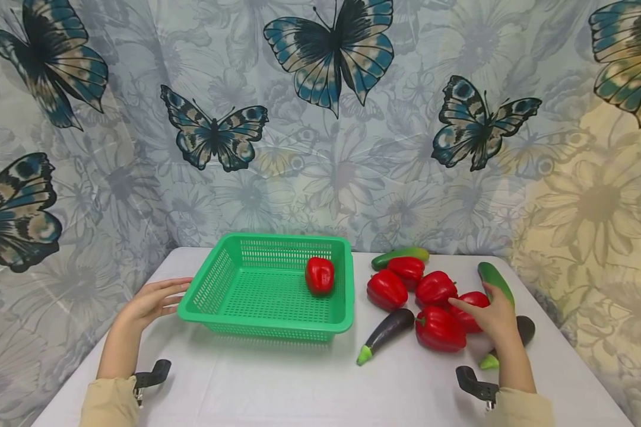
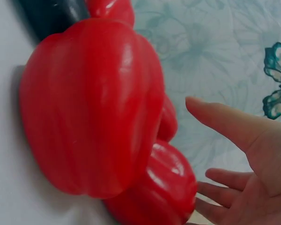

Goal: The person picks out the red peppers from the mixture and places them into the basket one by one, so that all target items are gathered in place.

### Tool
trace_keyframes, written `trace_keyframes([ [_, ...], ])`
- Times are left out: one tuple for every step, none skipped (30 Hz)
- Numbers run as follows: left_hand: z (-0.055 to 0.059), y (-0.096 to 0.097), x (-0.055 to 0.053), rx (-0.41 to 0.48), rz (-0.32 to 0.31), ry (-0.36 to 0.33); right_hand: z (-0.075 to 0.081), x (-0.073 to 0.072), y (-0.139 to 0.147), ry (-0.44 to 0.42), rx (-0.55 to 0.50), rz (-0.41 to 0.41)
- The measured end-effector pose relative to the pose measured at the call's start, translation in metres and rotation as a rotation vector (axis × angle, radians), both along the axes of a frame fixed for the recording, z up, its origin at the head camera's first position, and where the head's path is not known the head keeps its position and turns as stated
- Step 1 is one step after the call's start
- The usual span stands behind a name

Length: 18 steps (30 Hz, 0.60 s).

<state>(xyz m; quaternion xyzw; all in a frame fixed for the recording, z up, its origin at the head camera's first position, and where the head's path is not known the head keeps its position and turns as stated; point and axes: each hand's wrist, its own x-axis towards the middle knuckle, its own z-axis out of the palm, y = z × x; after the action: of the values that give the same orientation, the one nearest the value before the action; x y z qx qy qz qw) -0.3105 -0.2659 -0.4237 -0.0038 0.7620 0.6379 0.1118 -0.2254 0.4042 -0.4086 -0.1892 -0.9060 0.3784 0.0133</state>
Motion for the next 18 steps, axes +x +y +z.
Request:
trace_keyframes([
  [0.000,0.000,0.000,-0.002,0.000,-0.001,-0.002,0.000,0.001,0.001,-0.007,-0.001],
  [0.001,0.001,0.000,-0.002,0.001,-0.002,-0.005,0.001,0.001,0.003,-0.013,-0.001],
  [0.001,0.001,0.000,-0.002,0.003,-0.002,-0.007,0.001,0.002,0.006,-0.016,0.002],
  [0.001,0.002,0.001,-0.002,0.005,-0.003,-0.009,0.001,0.002,0.010,-0.017,0.003],
  [0.002,0.002,0.001,-0.003,0.004,-0.003,-0.011,0.002,0.003,0.013,-0.015,0.005],
  [0.002,0.002,0.001,-0.002,0.003,-0.003,-0.012,0.002,0.004,0.016,-0.013,0.005],
  [0.002,0.002,0.001,-0.002,0.004,-0.003,-0.013,0.002,0.004,0.019,-0.009,0.004],
  [0.002,0.002,0.001,0.000,0.006,-0.003,-0.015,0.002,0.005,0.020,-0.009,0.002],
  [0.002,0.002,0.001,0.001,0.005,-0.003,-0.016,0.002,0.005,0.022,-0.010,-0.005],
  [0.002,0.002,0.002,0.002,0.005,-0.002,-0.017,0.001,0.005,0.023,-0.012,-0.013],
  [0.002,0.002,0.002,0.002,0.003,-0.001,-0.019,0.001,0.005,0.026,-0.012,-0.020],
  [0.002,0.002,0.002,0.003,0.003,-0.002,-0.020,0.001,0.005,0.027,-0.009,-0.031],
  [0.001,0.002,0.002,0.005,0.005,-0.002,-0.021,0.001,0.004,0.029,-0.010,-0.042],
  [0.001,0.001,0.002,0.005,0.004,-0.003,-0.022,0.001,0.004,0.031,-0.009,-0.053],
  [0.001,0.001,0.001,0.004,0.004,-0.002,-0.023,0.001,0.004,0.034,-0.005,-0.063],
  [0.001,0.001,0.001,0.003,0.005,-0.002,-0.024,0.001,0.004,0.036,-0.002,-0.073],
  [0.001,0.001,0.001,0.000,0.004,-0.001,-0.025,0.001,0.003,0.037,0.002,-0.083],
  [0.001,0.002,0.001,-0.001,0.007,0.000,-0.025,0.000,0.003,0.036,0.004,-0.092],
])
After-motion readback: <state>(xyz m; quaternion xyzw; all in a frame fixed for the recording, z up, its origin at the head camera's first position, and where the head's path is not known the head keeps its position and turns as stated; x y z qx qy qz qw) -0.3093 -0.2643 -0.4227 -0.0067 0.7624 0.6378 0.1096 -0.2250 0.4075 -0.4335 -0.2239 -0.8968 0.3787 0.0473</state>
